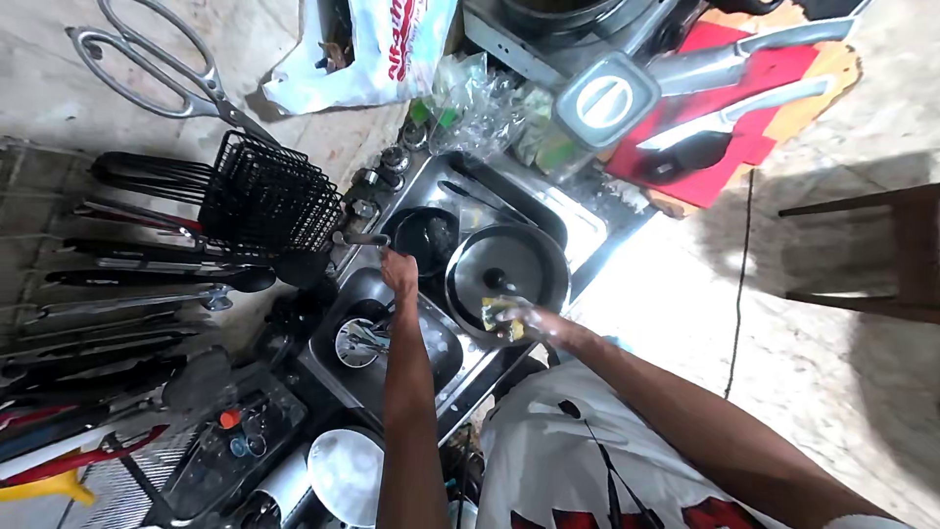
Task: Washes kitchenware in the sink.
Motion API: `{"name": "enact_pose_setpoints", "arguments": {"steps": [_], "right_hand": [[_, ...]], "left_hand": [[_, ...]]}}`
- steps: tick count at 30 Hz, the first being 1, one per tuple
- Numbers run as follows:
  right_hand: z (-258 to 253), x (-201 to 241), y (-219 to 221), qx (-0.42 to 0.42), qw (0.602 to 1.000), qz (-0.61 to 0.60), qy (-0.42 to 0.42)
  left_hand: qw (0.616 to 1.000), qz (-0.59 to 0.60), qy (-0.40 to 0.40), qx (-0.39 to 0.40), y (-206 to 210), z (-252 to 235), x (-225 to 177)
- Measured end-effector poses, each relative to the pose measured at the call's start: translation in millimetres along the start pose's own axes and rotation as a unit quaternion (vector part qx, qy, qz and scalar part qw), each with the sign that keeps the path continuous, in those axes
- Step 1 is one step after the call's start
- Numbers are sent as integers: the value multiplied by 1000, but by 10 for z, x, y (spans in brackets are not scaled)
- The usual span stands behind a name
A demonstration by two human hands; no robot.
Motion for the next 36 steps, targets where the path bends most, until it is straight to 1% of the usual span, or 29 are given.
{"name": "enact_pose_setpoints", "arguments": {"steps": [3,5,7,9,12,15,17,18,20,21,22,24,26,28,29,30,31,33,34,35,36], "right_hand": [[10,26,11,2,1000,-3,0],[32,54,37,8,1000,-4,-6],[61,91,70,12,1000,-12,-10],[101,117,101,14,1000,-20,-10],[99,154,144,11,999,-49,-13],[92,141,154,-49,992,-109,28],[75,140,155,-96,991,-88,22],[76,160,171,-114,992,-55,6],[70,228,247,-131,988,55,-51],[46,264,304,-132,980,118,-86],[10,308,383,-134,968,170,-126],[-67,367,594,-143,931,252,-221],[-102,361,884,-116,886,337,-298],[-149,194,1184,-47,842,434,-317],[-180,90,1292,-11,819,484,-310],[-203,5,1352,9,788,538,-299],[-227,-47,1375,9,752,593,-287],[-290,-20,1418,-42,700,655,-283],[-325,-13,1456,-82,683,656,-311],[-364,-13,1534,-109,676,640,-349],[-386,-20,1662,-112,681,613,-385]], "left_hand": [[1000,4,-25,8,35,42,-19],[1000,6,-18,13,52,93,-60],[1000,-1,27,2,76,129,-96],[996,19,80,-24,30,234,-84],[977,5,195,-88,-152,475,-120],[952,-34,262,-156,-241,638,-65],[949,-45,265,-166,-320,744,45],[953,-46,253,-162,-368,788,98],[967,-41,203,-150,-455,881,236],[975,-27,167,-143,-496,950,330],[983,-5,128,-135,-539,1031,435],[989,53,61,-121,-631,1233,652],[987,115,17,-112,-662,1443,857],[979,174,-35,-97,-683,1606,1039],[976,189,-51,-94,-700,1670,1123],[975,195,-67,-86,-715,1731,1216],[974,197,-85,-74,-721,1791,1321],[970,209,-113,-42,-705,1919,1518],[966,227,-121,-24,-663,2012,1602],[958,255,-130,-7,-614,2089,1658],[947,291,-137,5,-568,2135,1696]]}}
Point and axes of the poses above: each hand's wrist, its own z-axis away from the middle knuckle, its own y-axis out of the palm, x = y × z, the point moved 7 cm from there along -z, towards the middle knuckle, and after that the axes turned 14 degrees about -x, right-handed, at the moved point
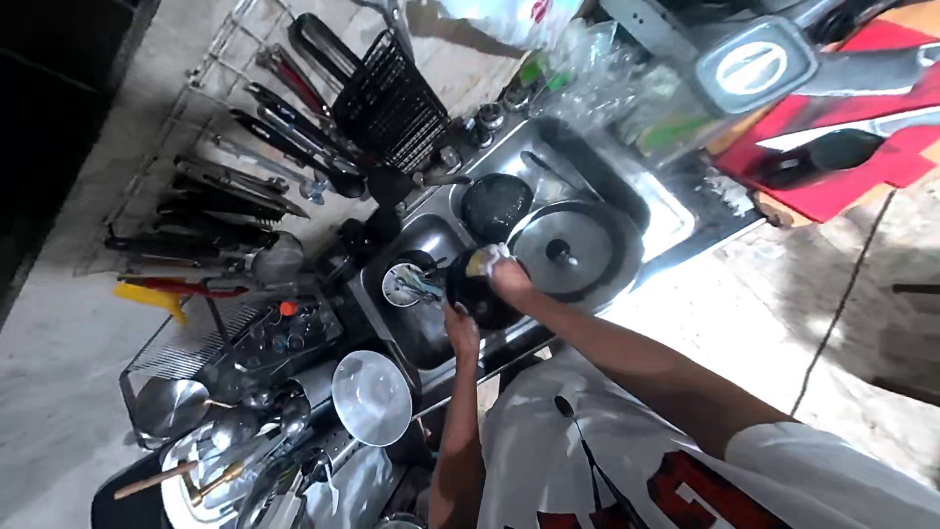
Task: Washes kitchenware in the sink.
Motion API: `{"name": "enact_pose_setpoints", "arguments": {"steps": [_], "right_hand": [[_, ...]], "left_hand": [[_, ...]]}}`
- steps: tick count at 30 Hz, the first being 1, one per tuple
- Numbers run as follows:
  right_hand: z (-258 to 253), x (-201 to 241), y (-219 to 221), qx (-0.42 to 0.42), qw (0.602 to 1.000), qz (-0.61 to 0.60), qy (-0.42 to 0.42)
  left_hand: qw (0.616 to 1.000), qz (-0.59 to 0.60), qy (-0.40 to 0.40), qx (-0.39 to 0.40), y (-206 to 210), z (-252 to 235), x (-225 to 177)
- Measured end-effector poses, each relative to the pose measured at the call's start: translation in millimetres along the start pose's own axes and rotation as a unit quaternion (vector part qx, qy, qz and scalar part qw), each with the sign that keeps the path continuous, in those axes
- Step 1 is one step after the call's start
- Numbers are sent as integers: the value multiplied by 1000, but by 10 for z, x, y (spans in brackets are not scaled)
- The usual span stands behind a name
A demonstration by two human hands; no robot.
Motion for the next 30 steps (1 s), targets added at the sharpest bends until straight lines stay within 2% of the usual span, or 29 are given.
{"name": "enact_pose_setpoints", "arguments": {"steps": [2,5,7,8,9,11,13,14,15,18,19,20,22,23,24,26,27,30], "right_hand": [[30,338,99,4,995,-88,-40],[305,765,200,169,964,-172,-113],[430,767,165,237,955,-95,-151],[464,716,120,246,957,-42,-149],[442,652,58,234,963,9,-134],[320,502,35,156,980,83,-94],[211,502,156,64,990,85,-92],[191,568,230,52,993,53,-93],[220,663,297,68,993,8,-93],[412,912,417,188,971,-90,-121],[437,940,347,197,967,-91,-131],[419,926,212,159,975,-83,-131],[339,729,-57,-2,996,-52,-67],[277,574,-115,-59,997,-56,-7],[219,421,-99,-70,991,-93,64],[183,175,155,-14,953,-225,204],[176,164,268,30,928,-280,244],[66,329,380,82,902,-313,285]], "left_hand": [[998,58,-24,11,-28,18,68],[991,125,-50,-16,-246,-118,248],[991,124,-37,-32,-404,-246,382],[992,116,-31,-28,-472,-274,438],[994,107,-26,-23,-512,-292,468],[996,83,-16,0,-513,-252,480],[997,70,-25,31,-439,-169,476],[997,63,-29,38,-406,-153,456],[997,61,-31,41,-395,-157,439],[996,79,-24,21,-433,-359,543],[997,78,-19,13,-460,-470,598],[997,71,-12,5,-507,-582,623],[999,36,3,0,-609,-784,643],[1000,15,14,1,-655,-886,625],[1000,-8,25,3,-692,-986,596],[998,-50,41,18,-714,-1178,554],[996,-70,54,28,-707,-1280,531],[988,-118,103,10,-759,-1602,454]]}}
Point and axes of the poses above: each hand's wrist, its own z-axis away from the middle knuckle, its own y-axis out of the palm, x = y × z, the point moved 7 cm from there along -z, towards the middle knuckle, and after that the axes turned 14 degrees about -x, right-handed, at the moved point
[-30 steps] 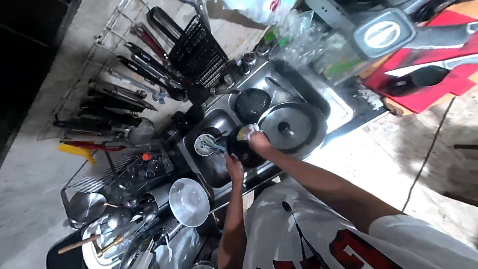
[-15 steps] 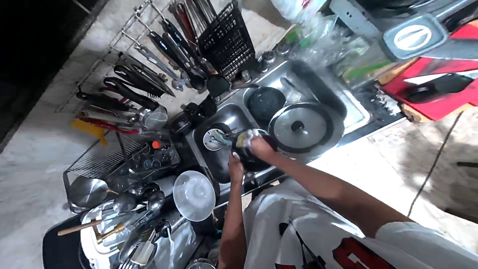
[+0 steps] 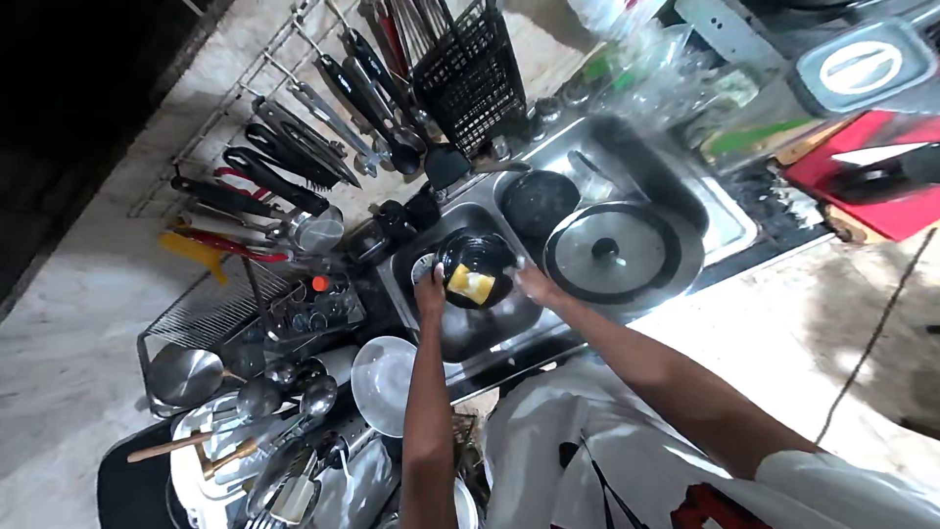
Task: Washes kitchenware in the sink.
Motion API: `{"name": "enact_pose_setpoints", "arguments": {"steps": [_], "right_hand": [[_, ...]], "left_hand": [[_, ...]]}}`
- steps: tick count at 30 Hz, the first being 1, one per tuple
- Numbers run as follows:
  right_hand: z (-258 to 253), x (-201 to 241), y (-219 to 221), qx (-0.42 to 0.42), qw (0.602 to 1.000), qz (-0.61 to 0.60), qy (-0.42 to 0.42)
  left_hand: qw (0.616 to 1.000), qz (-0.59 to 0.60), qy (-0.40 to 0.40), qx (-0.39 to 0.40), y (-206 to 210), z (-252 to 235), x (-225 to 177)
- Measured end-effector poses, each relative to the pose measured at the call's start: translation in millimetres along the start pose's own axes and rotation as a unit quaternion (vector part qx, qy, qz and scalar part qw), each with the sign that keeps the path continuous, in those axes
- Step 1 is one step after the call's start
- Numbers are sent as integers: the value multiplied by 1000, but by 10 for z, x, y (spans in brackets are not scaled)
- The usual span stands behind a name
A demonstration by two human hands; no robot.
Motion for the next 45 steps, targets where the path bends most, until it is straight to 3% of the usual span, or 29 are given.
{"name": "enact_pose_setpoints", "arguments": {"steps": [3,7,12,17,26,28,30,32,34,36,39,42,43,45], "right_hand": [[-116,256,131,-15,1000,-3,19],[-365,581,325,-32,998,-19,47],[-565,723,524,-31,993,-88,67],[-634,720,638,-17,989,-125,80],[-674,644,497,-27,989,-124,73],[-655,651,437,-33,991,-108,65],[-670,638,366,-35,995,-83,50],[-625,616,240,-37,997,-57,39],[-555,569,100,-26,998,-46,29],[-470,496,-58,-16,1000,-4,19],[-385,357,-338,-43,992,116,-24],[-20,511,-608,-183,919,270,-220],[88,557,-594,-192,883,308,-298],[244,552,-419,-103,841,349,-400]], "left_hand": [[992,-37,67,-103,-287,-346,-62],[968,-91,152,-176,-610,-960,-315],[956,-138,223,-134,-467,-1346,-384],[959,-149,211,-119,-278,-1350,-275],[961,-170,202,-86,-333,-1429,-277],[963,-170,190,-90,-385,-1434,-360],[968,-103,168,-156,-518,-1290,-453],[980,-7,89,-180,-525,-896,-470],[987,118,3,-112,-215,-464,-348],[970,231,-73,-38,218,-217,-204],[947,308,-88,-37,566,72,-201],[939,324,-105,-48,714,360,-249],[938,322,-115,-54,747,445,-262],[940,315,-120,-53,811,579,-332]]}}
Point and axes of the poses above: each hand's wrist, its own z-axis away from the middle knuckle, its own y-axis out of the palm, x = y × z, the point moved 7 cm from there along -z, towards the middle knuckle, and after that the axes turned 14 degrees about -x, right-handed, at the moved point
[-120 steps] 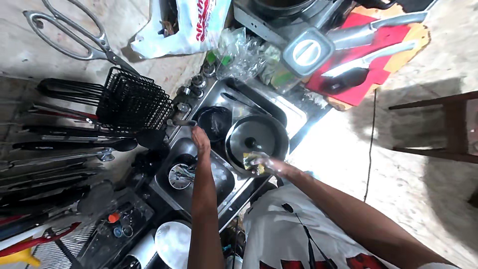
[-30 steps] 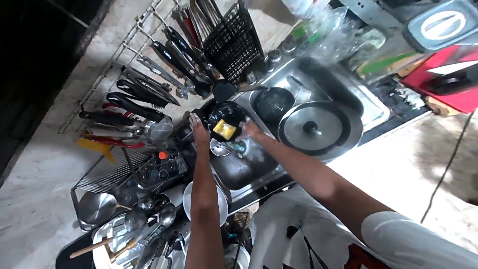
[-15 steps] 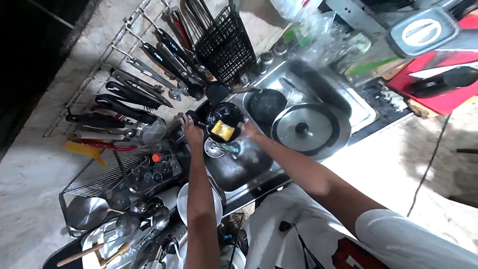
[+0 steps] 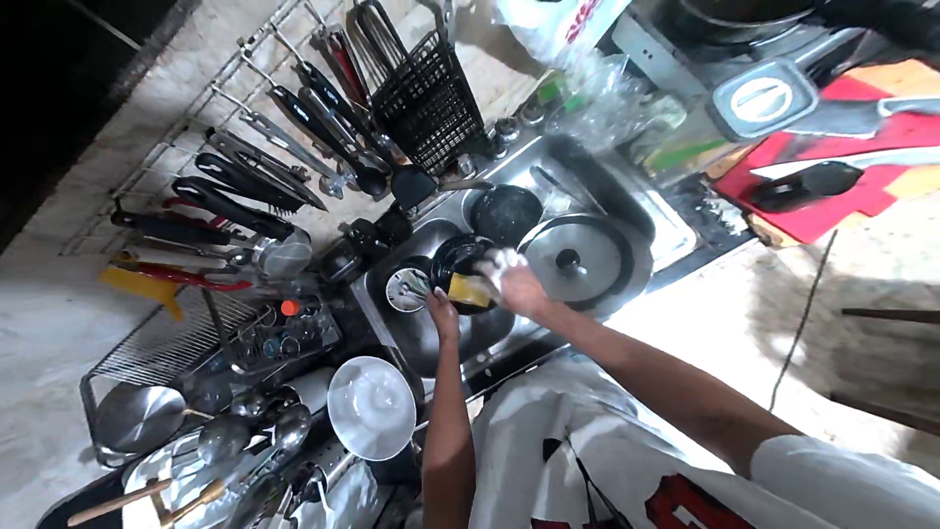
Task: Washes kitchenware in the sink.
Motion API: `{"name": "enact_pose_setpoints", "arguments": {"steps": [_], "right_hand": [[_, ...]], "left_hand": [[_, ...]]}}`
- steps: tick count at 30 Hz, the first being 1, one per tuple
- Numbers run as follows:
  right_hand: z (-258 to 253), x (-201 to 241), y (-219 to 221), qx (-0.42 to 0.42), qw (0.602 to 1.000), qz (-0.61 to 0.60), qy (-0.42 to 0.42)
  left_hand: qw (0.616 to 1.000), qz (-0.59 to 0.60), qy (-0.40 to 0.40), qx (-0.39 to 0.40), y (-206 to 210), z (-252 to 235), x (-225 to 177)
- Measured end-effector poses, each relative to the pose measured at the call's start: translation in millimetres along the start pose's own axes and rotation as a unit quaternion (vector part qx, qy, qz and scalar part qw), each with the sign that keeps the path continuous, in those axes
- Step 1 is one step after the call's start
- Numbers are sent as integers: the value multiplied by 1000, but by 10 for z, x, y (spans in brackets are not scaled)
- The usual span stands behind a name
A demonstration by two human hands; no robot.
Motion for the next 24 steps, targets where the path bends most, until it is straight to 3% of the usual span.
{"name": "enact_pose_setpoints", "arguments": {"steps": [3,5,8,10,12,15,18,19,21,23,24], "right_hand": [[279,166,220,157,986,-13,-57],[328,94,161,185,983,6,10],[236,-233,39,85,992,46,85],[134,-353,55,10,997,48,63],[121,-269,162,14,999,-7,39],[301,-18,259,153,985,-78,18],[482,-14,81,268,963,-5,38],[472,-99,5,268,961,26,68],[378,-295,-36,189,972,80,111],[248,-315,51,104,988,74,85],[234,-220,111,99,993,40,54]], "left_hand": [[1000,-9,14,10,56,252,-90],[999,-20,23,22,78,348,-164],[998,-31,31,49,121,490,-166],[995,-27,32,86,215,675,-198],[994,-21,29,100,297,802,-261],[998,-10,10,62,267,733,-285],[998,-37,32,25,26,583,-324],[998,-49,43,26,-12,576,-349],[995,-68,48,56,4,692,-368],[991,-86,55,90,105,849,-415],[990,-87,55,94,147,895,-425]]}}
Point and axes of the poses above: each hand's wrist, its own z-axis away from the middle knuckle, its own y-axis out of the palm, x = y × z, the point moved 7 cm from there along -z, towards the middle knuckle, and after that the axes turned 14 degrees about -x, right-handed, at the moved point
